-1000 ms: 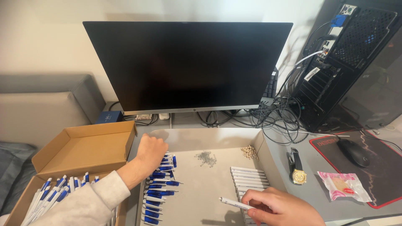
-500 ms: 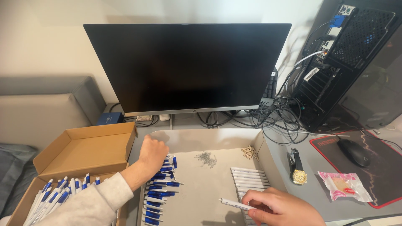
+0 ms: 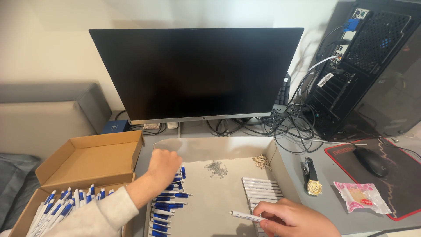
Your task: Assembling ballpoint pens by attaching caps to pen bodies and organizing them in a box.
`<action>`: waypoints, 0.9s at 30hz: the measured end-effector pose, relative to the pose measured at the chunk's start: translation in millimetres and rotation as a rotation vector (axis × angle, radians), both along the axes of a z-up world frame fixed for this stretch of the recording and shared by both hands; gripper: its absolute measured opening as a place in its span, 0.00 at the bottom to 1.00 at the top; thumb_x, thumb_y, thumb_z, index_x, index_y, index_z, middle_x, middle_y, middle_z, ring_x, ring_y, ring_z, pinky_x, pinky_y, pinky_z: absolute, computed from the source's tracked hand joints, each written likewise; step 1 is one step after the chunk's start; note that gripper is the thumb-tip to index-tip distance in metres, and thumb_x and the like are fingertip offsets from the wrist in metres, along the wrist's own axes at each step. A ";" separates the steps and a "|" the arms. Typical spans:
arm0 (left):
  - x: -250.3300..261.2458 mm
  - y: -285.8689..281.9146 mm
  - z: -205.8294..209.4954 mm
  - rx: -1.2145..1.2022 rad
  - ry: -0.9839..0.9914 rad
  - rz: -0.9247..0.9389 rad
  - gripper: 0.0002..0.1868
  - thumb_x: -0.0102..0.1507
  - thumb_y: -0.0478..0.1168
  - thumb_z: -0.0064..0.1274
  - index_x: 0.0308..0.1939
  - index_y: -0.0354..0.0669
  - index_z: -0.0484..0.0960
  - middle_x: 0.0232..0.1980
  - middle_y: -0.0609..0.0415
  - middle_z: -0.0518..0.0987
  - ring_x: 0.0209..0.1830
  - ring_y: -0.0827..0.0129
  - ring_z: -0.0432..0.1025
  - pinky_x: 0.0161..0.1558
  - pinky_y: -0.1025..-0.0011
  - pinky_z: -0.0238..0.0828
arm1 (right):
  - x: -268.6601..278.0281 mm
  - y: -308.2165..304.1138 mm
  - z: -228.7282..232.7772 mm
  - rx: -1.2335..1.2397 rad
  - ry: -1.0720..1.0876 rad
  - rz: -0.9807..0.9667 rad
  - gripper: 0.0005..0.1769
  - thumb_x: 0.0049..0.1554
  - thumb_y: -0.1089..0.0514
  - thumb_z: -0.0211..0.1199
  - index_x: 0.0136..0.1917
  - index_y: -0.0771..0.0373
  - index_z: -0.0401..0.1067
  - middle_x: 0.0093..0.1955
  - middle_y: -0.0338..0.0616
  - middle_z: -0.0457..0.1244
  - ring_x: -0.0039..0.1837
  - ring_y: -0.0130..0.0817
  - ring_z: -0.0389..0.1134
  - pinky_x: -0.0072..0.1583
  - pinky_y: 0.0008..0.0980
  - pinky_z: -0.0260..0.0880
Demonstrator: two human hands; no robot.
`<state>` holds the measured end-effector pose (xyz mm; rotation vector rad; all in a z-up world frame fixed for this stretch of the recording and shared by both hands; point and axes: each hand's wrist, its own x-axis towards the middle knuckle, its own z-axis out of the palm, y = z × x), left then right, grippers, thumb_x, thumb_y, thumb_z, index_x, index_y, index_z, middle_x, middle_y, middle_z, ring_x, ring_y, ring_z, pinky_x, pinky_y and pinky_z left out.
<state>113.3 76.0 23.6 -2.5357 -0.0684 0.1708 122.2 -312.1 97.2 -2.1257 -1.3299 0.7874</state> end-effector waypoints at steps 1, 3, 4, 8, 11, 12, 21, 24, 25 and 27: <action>-6.1 -8.8 7.9 0.000 0.002 0.001 0.26 0.56 0.24 0.62 0.17 0.63 0.72 0.20 0.76 0.68 0.22 0.82 0.61 0.24 0.75 0.49 | -0.9 0.8 1.0 0.000 0.002 0.001 0.09 0.68 0.47 0.54 0.49 0.49 0.71 0.34 0.27 0.70 0.33 0.24 0.63 0.38 0.27 0.63; -17.9 -26.8 23.5 -0.118 -0.032 -0.213 0.21 0.52 0.31 0.68 0.17 0.64 0.75 0.20 0.74 0.72 0.22 0.77 0.69 0.24 0.73 0.60 | -3.1 2.1 3.0 -0.053 -0.033 -0.018 0.10 0.67 0.46 0.53 0.47 0.47 0.71 0.36 0.23 0.71 0.35 0.23 0.66 0.42 0.27 0.65; -26.0 -40.7 38.8 -0.119 -0.030 -0.213 0.21 0.52 0.31 0.68 0.17 0.64 0.75 0.20 0.74 0.72 0.22 0.77 0.69 0.24 0.73 0.60 | -3.8 2.1 3.5 -0.054 -0.031 -0.019 0.10 0.67 0.46 0.53 0.47 0.47 0.71 0.36 0.23 0.71 0.35 0.23 0.66 0.42 0.27 0.65; -50.5 -86.4 69.8 -0.349 0.119 -0.454 0.17 0.57 0.25 0.49 0.44 0.50 0.78 0.40 0.56 0.81 0.34 0.56 0.79 0.28 0.56 0.71 | -2.3 1.7 2.7 -0.036 -0.052 0.017 0.13 0.68 0.45 0.49 0.47 0.47 0.71 0.36 0.25 0.70 0.37 0.25 0.67 0.43 0.27 0.66; -68.3 -108.6 84.3 -0.395 0.174 -0.588 0.10 0.63 0.28 0.47 0.44 0.46 0.77 0.40 0.52 0.80 0.31 0.52 0.79 0.26 0.54 0.70 | 0.5 1.2 -0.9 0.028 -0.053 0.049 0.13 0.69 0.46 0.49 0.48 0.49 0.71 0.36 0.27 0.70 0.37 0.27 0.67 0.42 0.29 0.67; -75.7 -115.5 91.0 -0.421 0.176 -0.650 0.05 0.67 0.30 0.48 0.42 0.45 0.77 0.37 0.52 0.81 0.27 0.53 0.78 0.23 0.56 0.70 | 0.9 0.8 -2.5 0.037 -0.056 0.052 0.14 0.69 0.46 0.48 0.48 0.49 0.72 0.36 0.27 0.69 0.36 0.27 0.67 0.42 0.29 0.66; -83.4 -125.4 83.7 -0.396 0.184 -0.677 0.06 0.66 0.28 0.48 0.41 0.42 0.79 0.35 0.50 0.80 0.25 0.48 0.77 0.21 0.54 0.66 | -7.7 3.4 9.1 -0.048 0.003 -0.089 0.13 0.67 0.45 0.48 0.49 0.46 0.73 0.35 0.26 0.70 0.35 0.24 0.66 0.43 0.26 0.68; -84.1 -123.5 81.5 -0.374 0.156 -0.682 0.07 0.62 0.30 0.50 0.40 0.44 0.79 0.34 0.52 0.81 0.25 0.50 0.78 0.21 0.56 0.64 | -4.9 2.1 2.2 -0.004 0.001 -0.100 0.13 0.67 0.47 0.50 0.47 0.48 0.73 0.33 0.27 0.69 0.33 0.25 0.65 0.41 0.27 0.67; -84.1 -123.7 81.8 -0.375 0.158 -0.680 0.07 0.62 0.30 0.50 0.40 0.44 0.79 0.34 0.52 0.81 0.25 0.50 0.78 0.21 0.56 0.64 | -5.8 2.5 3.3 -0.004 0.003 -0.099 0.13 0.67 0.47 0.50 0.47 0.48 0.73 0.33 0.27 0.69 0.33 0.25 0.65 0.41 0.27 0.67; -83.3 -123.9 83.2 -0.383 0.150 -0.690 0.06 0.66 0.32 0.49 0.40 0.45 0.80 0.35 0.53 0.82 0.26 0.50 0.78 0.21 0.55 0.66 | -6.9 3.3 6.1 -0.035 -0.007 -0.131 0.14 0.66 0.44 0.50 0.45 0.47 0.73 0.34 0.26 0.69 0.35 0.24 0.66 0.41 0.26 0.68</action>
